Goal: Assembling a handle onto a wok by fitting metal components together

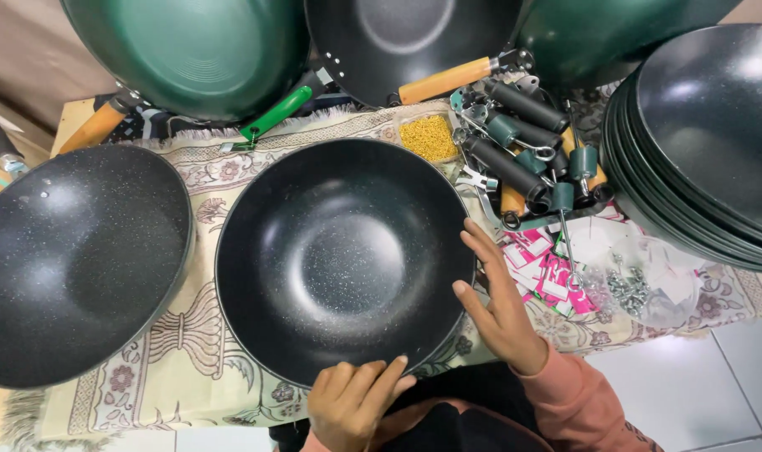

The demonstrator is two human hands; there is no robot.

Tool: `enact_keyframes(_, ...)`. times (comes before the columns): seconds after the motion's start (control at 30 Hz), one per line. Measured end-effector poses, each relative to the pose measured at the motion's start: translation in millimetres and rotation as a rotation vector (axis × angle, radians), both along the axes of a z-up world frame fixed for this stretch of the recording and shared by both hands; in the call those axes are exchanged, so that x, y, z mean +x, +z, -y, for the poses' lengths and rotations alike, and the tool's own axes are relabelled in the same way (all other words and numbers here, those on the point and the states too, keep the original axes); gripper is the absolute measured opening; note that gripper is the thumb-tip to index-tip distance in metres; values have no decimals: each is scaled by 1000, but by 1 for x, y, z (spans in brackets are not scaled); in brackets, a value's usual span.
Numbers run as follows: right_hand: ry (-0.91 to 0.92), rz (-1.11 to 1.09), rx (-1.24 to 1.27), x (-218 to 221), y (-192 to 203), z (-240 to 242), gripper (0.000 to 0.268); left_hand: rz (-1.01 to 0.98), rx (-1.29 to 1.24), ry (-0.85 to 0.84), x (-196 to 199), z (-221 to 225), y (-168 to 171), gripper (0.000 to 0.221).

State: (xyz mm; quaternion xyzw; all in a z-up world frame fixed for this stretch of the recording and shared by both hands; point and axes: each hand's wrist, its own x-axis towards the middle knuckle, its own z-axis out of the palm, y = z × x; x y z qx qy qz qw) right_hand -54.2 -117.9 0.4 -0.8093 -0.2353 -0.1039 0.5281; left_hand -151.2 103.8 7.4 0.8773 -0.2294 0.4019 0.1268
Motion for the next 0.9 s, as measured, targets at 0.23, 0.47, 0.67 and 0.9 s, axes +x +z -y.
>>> enact_keyframes(0.23, 41, -31, 66, -8, -12, 4, 63, -92, 59, 88, 23, 47, -7, 23)
enact_keyframes(0.47, 118, -76, 35, -16, -19, 14, 60, -142, 91, 223, 49, 59, -11, 24)
enact_keyframes(0.67, 20, 139, -399, -12, -48, 31, 54, -280, -46, 151, 55, 50, -5, 25)
enact_keyframes(0.9, -20, 218, -761, 2, -87, 33, 68, -383, -73, 74, 43, 27, -4, 26)
